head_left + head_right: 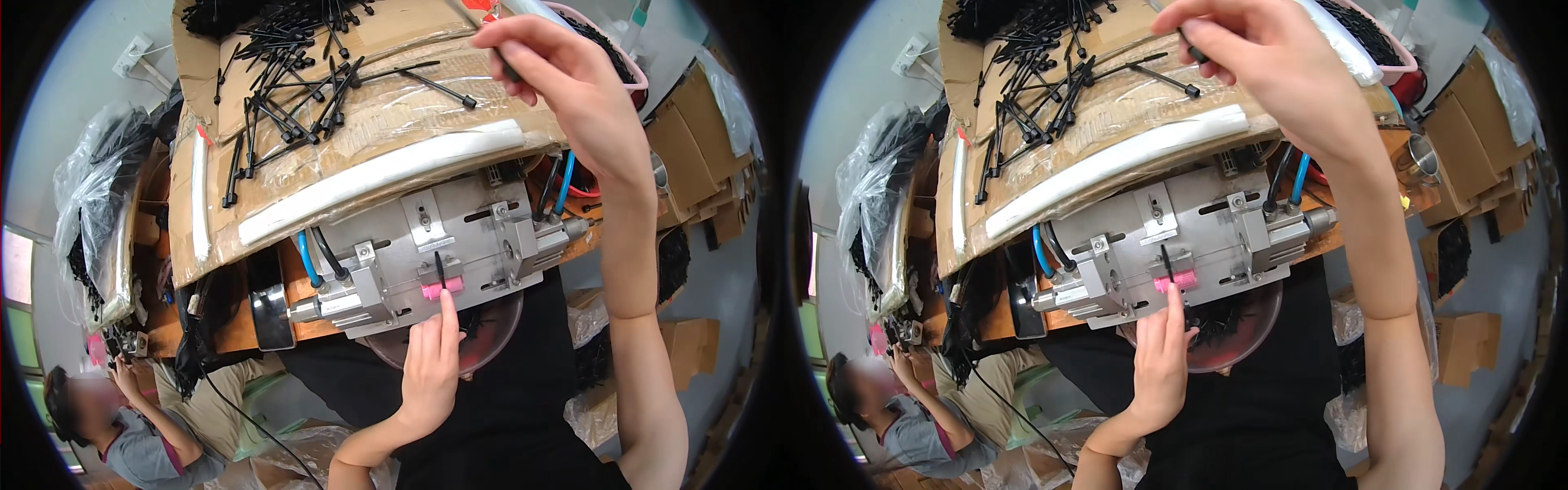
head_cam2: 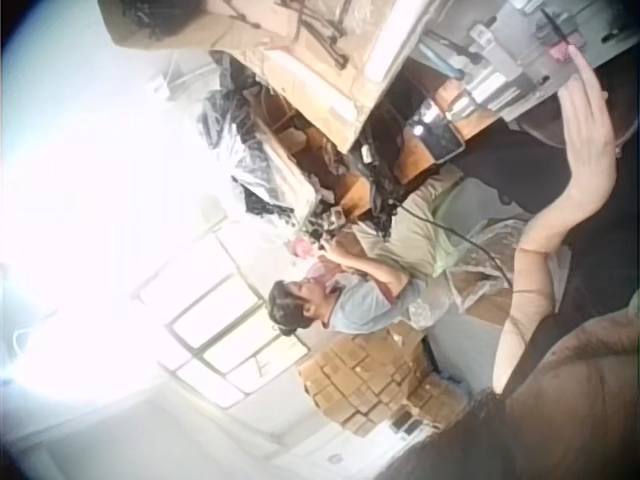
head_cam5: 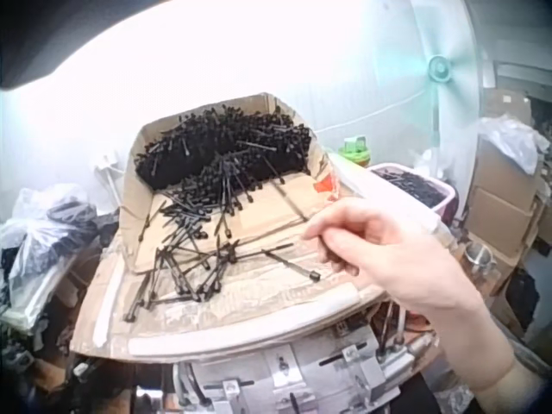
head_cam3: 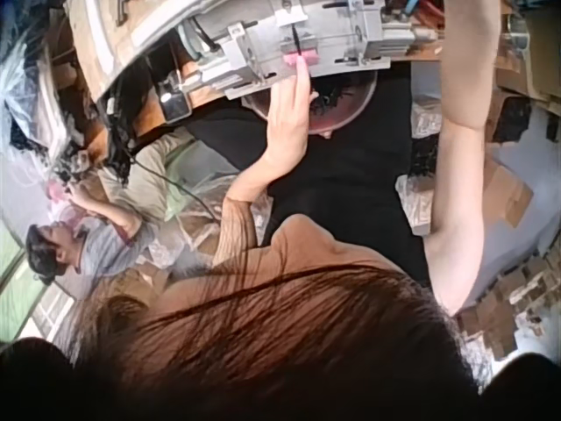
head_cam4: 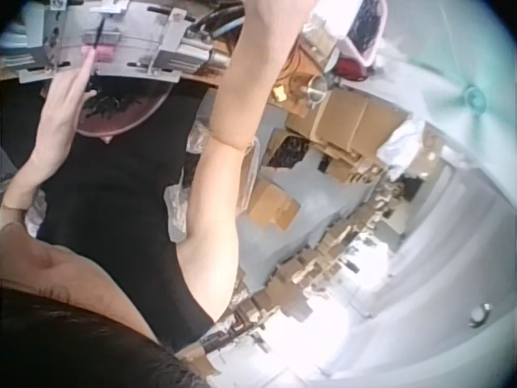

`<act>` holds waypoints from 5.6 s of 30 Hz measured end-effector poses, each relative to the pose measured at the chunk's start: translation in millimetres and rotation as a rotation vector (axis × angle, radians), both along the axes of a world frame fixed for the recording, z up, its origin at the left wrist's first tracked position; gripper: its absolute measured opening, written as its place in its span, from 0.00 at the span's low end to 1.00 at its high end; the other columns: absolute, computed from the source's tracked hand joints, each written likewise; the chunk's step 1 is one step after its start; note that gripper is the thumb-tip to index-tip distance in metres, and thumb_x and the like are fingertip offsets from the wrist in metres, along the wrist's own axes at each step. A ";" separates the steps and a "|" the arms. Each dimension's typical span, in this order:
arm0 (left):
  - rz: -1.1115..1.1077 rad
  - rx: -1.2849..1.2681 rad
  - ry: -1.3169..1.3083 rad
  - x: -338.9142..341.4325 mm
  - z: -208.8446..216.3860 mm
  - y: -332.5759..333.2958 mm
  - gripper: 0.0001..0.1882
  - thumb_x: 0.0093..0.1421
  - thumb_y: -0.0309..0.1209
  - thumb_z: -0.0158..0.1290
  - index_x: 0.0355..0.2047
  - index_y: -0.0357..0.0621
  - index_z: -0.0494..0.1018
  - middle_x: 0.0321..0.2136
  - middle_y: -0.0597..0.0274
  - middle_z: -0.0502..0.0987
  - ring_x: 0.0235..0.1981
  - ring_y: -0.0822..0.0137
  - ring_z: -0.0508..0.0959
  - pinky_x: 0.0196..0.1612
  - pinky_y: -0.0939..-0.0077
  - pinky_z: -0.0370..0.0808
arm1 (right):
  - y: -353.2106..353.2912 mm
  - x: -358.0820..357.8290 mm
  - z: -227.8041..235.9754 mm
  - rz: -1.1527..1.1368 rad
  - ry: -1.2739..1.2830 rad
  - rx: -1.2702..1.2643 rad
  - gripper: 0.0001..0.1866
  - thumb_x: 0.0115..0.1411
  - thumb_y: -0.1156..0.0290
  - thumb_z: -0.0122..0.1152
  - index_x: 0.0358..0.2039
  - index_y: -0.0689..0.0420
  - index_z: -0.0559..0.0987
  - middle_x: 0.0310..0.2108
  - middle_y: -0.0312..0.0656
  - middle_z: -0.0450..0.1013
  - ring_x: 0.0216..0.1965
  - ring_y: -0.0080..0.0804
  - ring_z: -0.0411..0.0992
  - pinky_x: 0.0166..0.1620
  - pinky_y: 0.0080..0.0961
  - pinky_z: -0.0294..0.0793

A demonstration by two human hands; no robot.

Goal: The person repeatedly picks up black plastic rods from a cardboard box and inserts them into a metal jig on the table. They then press a pink lever on the jig to secure or process each rod before moving to the next one. The task is performed continuously throughout the clip.

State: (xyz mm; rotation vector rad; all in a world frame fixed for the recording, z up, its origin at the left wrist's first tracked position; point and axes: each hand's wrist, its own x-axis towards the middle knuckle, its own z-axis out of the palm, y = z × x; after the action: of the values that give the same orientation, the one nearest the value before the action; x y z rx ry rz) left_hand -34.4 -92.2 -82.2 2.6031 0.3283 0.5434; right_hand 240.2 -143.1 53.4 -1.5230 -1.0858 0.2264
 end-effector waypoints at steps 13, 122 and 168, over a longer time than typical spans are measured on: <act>-0.068 0.147 0.084 13.4 29.6 28.5 0.35 0.51 0.17 0.53 0.62 0.30 0.62 0.37 0.54 0.70 0.38 0.58 0.71 0.43 0.70 0.73 | -66.5 -128.2 -89.5 -0.115 -0.259 0.043 0.23 0.49 0.84 0.70 0.48 0.66 0.76 0.26 0.43 0.74 0.24 0.29 0.71 0.27 0.23 0.72; 0.112 0.314 -0.270 127.2 84.3 98.0 0.21 0.55 0.35 0.62 0.43 0.35 0.69 0.37 0.48 0.72 0.38 0.50 0.73 0.40 0.58 0.71 | -70.1 -168.9 -154.5 -0.140 -0.368 -0.153 0.36 0.49 0.81 0.70 0.60 0.66 0.69 0.19 0.39 0.67 0.19 0.32 0.68 0.24 0.30 0.68; 0.170 0.077 0.016 117.7 96.9 200.9 0.09 0.55 0.28 0.60 0.36 0.38 0.78 0.30 0.57 0.74 0.29 0.65 0.72 0.35 0.71 0.71 | -58.3 -176.1 -157.3 -0.088 -0.403 -0.177 0.33 0.52 0.78 0.69 0.58 0.70 0.69 0.26 0.44 0.76 0.25 0.33 0.76 0.26 0.27 0.73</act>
State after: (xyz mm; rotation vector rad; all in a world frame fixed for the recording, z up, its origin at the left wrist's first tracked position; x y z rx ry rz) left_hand 83.3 108.7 14.7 2.6702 0.5476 0.6035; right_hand 64.1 -201.4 -103.9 -1.8200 -1.3362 -0.0515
